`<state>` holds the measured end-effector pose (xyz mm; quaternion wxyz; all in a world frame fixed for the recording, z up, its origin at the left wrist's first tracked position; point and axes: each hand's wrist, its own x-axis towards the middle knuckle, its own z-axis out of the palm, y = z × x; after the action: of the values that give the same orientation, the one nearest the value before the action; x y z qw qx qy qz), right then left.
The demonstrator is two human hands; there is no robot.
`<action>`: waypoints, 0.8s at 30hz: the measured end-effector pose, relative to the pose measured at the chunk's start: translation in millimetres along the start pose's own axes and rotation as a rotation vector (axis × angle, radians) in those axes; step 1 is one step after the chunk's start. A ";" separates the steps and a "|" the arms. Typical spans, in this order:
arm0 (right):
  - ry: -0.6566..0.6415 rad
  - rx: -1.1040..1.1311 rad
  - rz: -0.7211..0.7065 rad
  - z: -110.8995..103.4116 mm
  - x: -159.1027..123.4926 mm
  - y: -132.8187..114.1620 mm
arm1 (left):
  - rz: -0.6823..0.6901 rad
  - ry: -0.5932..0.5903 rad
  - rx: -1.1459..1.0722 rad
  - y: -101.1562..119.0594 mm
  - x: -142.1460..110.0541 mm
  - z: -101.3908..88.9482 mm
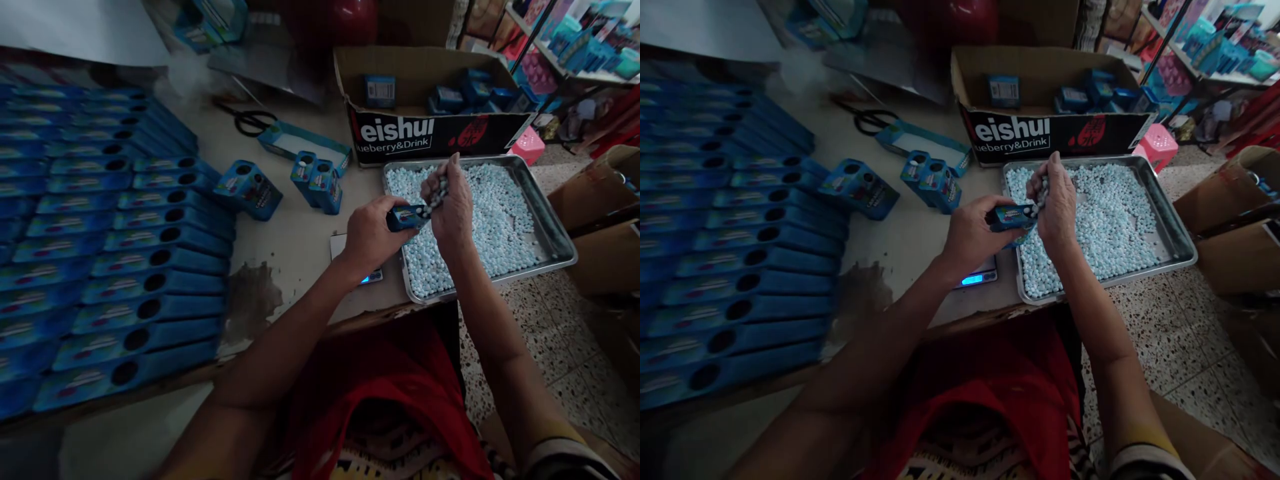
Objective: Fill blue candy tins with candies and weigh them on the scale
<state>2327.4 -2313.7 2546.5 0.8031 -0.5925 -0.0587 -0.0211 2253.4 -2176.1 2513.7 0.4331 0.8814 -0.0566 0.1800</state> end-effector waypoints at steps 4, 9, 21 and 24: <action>0.064 0.102 0.090 -9.6 4.6 3.5 | 0.009 -0.004 -0.017 -0.4 2.6 8.7; 0.101 0.356 0.210 -66.4 34.6 9.4 | -0.019 0.053 -0.118 -12.9 -6.1 0.6; 0.322 0.471 0.579 -113.4 1.6 29.4 | -0.215 0.129 -0.326 -84.7 -67.1 -50.1; 0.360 0.451 0.645 -110.5 -4.7 22.2 | -0.172 0.097 -0.327 -87.9 -70.6 -56.0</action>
<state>2332.8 -2412.6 2492.7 0.8754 -0.3772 0.2672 0.1413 2195.3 -2081.9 2454.0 0.5866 0.7911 0.0113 0.1729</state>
